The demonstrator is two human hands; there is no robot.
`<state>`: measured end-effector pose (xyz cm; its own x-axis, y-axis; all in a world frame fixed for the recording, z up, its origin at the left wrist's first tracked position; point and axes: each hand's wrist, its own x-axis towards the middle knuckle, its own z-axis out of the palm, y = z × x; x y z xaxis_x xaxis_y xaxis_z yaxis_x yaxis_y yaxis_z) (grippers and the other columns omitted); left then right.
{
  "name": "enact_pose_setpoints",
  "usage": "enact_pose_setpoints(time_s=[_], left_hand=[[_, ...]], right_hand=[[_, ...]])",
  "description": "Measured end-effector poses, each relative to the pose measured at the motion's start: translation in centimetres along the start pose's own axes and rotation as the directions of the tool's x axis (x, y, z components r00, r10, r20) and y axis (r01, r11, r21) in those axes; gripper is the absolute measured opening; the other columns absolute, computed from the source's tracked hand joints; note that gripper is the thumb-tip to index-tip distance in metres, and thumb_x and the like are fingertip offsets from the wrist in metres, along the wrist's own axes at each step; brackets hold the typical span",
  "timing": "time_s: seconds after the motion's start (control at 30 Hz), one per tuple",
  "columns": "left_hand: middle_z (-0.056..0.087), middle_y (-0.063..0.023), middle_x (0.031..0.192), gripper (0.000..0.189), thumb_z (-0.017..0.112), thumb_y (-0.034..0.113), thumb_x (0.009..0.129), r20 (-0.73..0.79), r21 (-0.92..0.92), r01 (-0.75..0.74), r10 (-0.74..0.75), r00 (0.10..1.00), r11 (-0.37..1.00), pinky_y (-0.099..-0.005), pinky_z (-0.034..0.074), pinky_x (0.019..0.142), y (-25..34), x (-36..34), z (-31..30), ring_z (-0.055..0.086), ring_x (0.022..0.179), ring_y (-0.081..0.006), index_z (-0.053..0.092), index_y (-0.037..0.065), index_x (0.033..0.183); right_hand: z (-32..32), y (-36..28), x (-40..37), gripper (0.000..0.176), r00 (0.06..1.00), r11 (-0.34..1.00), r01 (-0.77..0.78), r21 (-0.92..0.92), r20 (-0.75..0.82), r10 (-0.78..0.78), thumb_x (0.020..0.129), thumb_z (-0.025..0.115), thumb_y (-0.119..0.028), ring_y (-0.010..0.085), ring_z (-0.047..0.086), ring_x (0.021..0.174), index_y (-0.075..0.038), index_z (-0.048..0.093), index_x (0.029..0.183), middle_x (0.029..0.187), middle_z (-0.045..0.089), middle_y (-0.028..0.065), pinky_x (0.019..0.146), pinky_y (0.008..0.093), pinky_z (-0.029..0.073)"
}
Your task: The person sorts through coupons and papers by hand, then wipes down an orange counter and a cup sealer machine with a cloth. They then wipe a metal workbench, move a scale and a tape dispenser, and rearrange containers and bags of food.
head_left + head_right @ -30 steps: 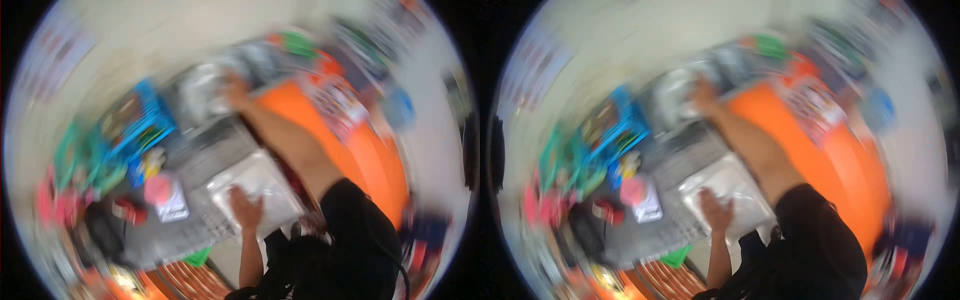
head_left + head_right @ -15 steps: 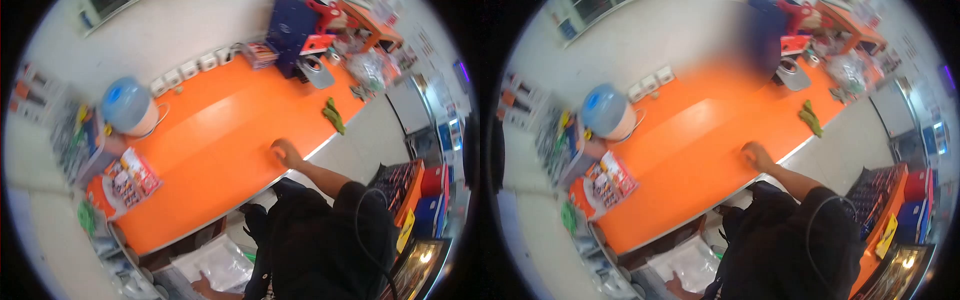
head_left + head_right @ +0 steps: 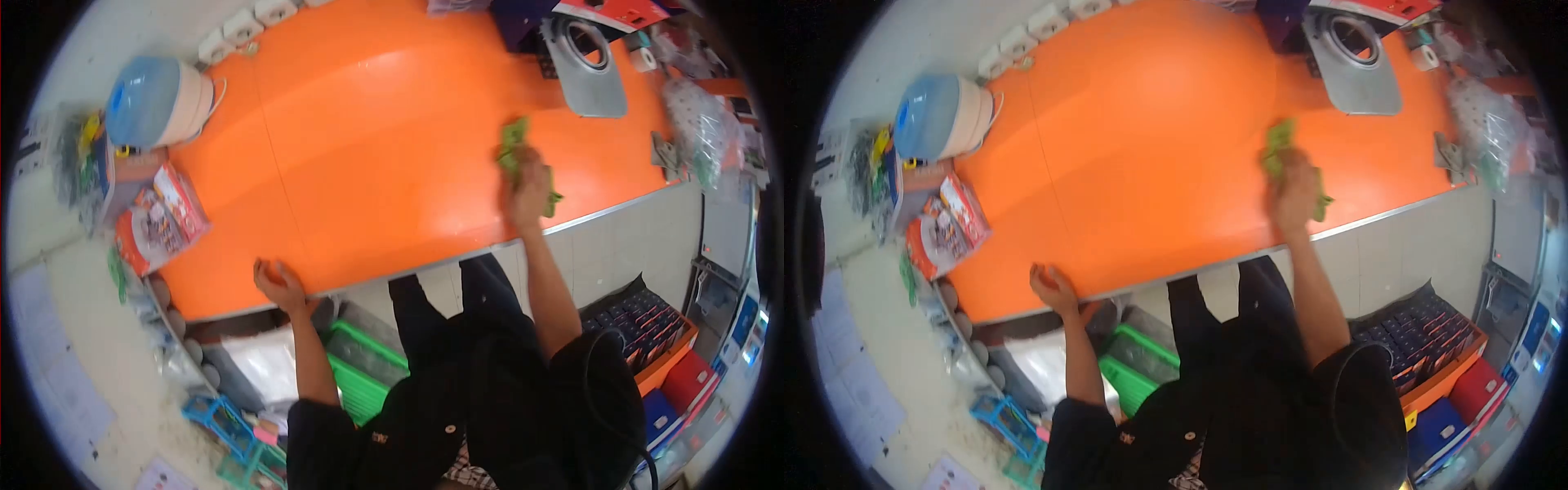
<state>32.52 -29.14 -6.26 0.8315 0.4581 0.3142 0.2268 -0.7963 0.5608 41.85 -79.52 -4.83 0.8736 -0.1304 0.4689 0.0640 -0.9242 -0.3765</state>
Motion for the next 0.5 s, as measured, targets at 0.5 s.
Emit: enact_pose_setpoints(time_s=[0.5], left_hand=[[0.052, -0.0211, 0.128, 0.035, 0.062, 0.022, 0.094, -0.096, 0.157, 0.032, -0.016, 0.995, 0.987, -0.0449, 0.039, 0.103, 0.8, 0.3, 0.4, 0.048, 0.122, -0.0365, 0.053, -0.004, 0.116]], right_hand=[[-2.4, 3.5, -2.3, 0.032, 0.995, 0.999, -0.019, 0.027, 0.100, 0.016, 0.085, 0.068, -0.025, 0.0350, 0.053, 0.101, -0.009, 0.064, 0.112, 0.111, 0.059, 0.0142, 0.084, 0.0466, 0.041]])
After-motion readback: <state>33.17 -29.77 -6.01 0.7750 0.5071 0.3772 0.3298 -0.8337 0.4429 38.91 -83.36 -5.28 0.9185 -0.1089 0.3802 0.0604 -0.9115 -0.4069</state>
